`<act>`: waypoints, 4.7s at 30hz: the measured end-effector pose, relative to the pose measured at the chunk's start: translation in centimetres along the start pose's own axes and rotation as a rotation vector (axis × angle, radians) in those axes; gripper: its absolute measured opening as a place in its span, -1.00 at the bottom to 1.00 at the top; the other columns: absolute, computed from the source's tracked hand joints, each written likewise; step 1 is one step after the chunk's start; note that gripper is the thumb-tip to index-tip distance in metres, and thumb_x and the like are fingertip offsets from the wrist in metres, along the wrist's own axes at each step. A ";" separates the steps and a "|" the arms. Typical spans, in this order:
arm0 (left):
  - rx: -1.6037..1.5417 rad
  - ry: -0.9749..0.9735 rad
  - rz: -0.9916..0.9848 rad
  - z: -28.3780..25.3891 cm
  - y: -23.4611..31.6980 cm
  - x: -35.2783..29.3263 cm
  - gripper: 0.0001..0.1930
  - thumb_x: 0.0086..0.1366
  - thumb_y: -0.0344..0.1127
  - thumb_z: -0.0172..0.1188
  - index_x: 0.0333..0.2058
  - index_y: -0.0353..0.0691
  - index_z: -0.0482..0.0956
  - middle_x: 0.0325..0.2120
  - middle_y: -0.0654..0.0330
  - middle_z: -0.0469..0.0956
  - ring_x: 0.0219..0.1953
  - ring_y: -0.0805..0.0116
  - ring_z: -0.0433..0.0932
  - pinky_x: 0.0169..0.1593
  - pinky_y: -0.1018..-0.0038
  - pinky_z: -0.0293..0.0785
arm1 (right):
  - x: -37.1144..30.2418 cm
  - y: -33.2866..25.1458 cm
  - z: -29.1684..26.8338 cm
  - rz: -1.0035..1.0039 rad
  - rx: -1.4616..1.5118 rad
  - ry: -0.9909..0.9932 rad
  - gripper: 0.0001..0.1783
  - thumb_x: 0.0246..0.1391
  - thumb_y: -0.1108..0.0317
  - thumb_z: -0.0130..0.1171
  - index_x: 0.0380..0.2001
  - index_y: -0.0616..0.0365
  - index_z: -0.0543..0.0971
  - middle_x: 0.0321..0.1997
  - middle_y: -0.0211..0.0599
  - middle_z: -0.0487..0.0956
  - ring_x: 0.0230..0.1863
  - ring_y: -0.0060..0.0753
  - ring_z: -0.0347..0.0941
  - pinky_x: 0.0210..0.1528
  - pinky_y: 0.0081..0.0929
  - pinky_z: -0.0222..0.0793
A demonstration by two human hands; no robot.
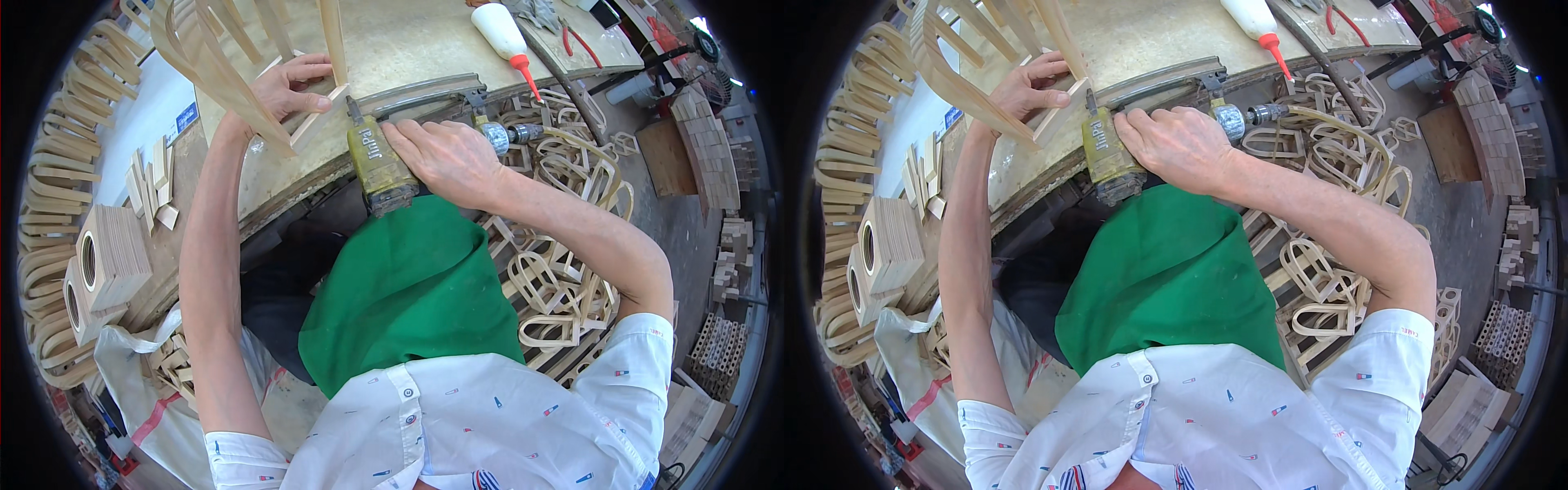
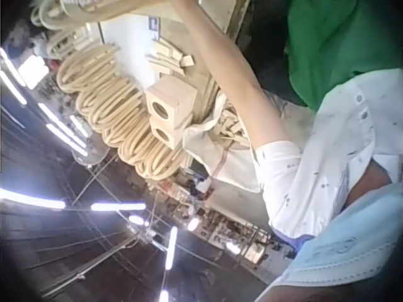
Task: The person assembles a wooden chair frame by attaching small wooden blocks to the legs using a pneumatic nail gun and wood glue. They repeatedly pick up blocks, apply glue, position them on the frame, and secure them with nails.
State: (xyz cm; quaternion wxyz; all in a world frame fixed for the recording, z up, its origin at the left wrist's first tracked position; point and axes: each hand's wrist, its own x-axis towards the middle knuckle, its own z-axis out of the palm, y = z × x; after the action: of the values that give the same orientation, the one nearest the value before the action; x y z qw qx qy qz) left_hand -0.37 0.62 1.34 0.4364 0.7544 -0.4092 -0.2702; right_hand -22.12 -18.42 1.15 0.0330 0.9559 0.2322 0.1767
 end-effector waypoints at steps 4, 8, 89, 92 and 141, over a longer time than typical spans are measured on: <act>0.022 0.001 0.008 -0.1 -0.2 0.0 -0.37 -0.05 -0.18 0.46 0.05 -0.19 0.54 0.11 0.39 0.35 0.05 0.41 0.35 0.17 0.47 0.22 | 0.0 0.1 0.1 -0.010 -0.006 0.011 -0.46 -0.13 0.39 0.06 0.00 0.38 0.40 -0.30 -0.28 0.47 -0.42 -0.42 0.50 -0.39 -0.48 0.45; 0.059 -0.016 -0.006 -0.2 0.1 0.1 -0.35 -0.04 -0.19 0.44 0.08 -0.19 0.51 0.18 0.34 0.31 0.15 0.35 0.32 0.22 0.44 0.22 | -0.1 0.0 0.1 -0.014 -0.014 0.001 -0.45 -0.14 0.40 0.06 0.00 0.38 0.40 -0.30 -0.28 0.47 -0.42 -0.43 0.50 -0.39 -0.49 0.45; -1.526 0.526 0.058 0.9 12.6 -9.8 -0.69 0.43 -0.09 -0.03 -0.37 -0.19 0.48 -0.57 0.26 0.49 -0.58 0.54 0.39 -0.51 0.66 0.33 | 5.6 1.0 -21.2 0.313 1.031 0.659 -0.69 0.06 0.48 0.19 -0.09 0.32 0.52 -0.16 -0.28 0.55 -0.28 -0.48 0.45 -0.20 -0.60 0.37; -1.484 0.540 0.035 1.2 13.4 -9.5 -0.68 0.42 -0.08 -0.03 -0.34 -0.22 0.48 -0.53 0.21 0.52 -0.54 0.50 0.43 -0.47 0.62 0.36 | 10.0 3.0 -15.4 0.101 0.673 0.308 -0.65 0.08 0.37 0.19 -0.03 0.16 0.54 -0.19 -0.27 0.55 -0.31 -0.46 0.44 -0.21 -0.52 0.34; 0.220 0.824 0.027 -3.9 12.1 -8.0 -0.80 0.31 -0.41 0.10 -0.12 -0.33 0.50 -0.22 0.13 0.60 -0.09 0.38 0.52 0.09 0.44 0.35 | 0.3 22.8 -2.9 1.090 1.602 0.375 -0.56 -0.02 0.29 0.34 -0.08 0.22 0.50 -0.25 -0.34 0.58 -0.27 -0.44 0.54 -0.28 -0.45 0.48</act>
State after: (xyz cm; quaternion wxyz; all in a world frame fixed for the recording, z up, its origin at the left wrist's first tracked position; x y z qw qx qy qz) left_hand -6.17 5.69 14.25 0.4838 0.8359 -0.2369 0.1048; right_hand -13.04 -38.67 7.24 -0.7475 0.6282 -0.1873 0.1071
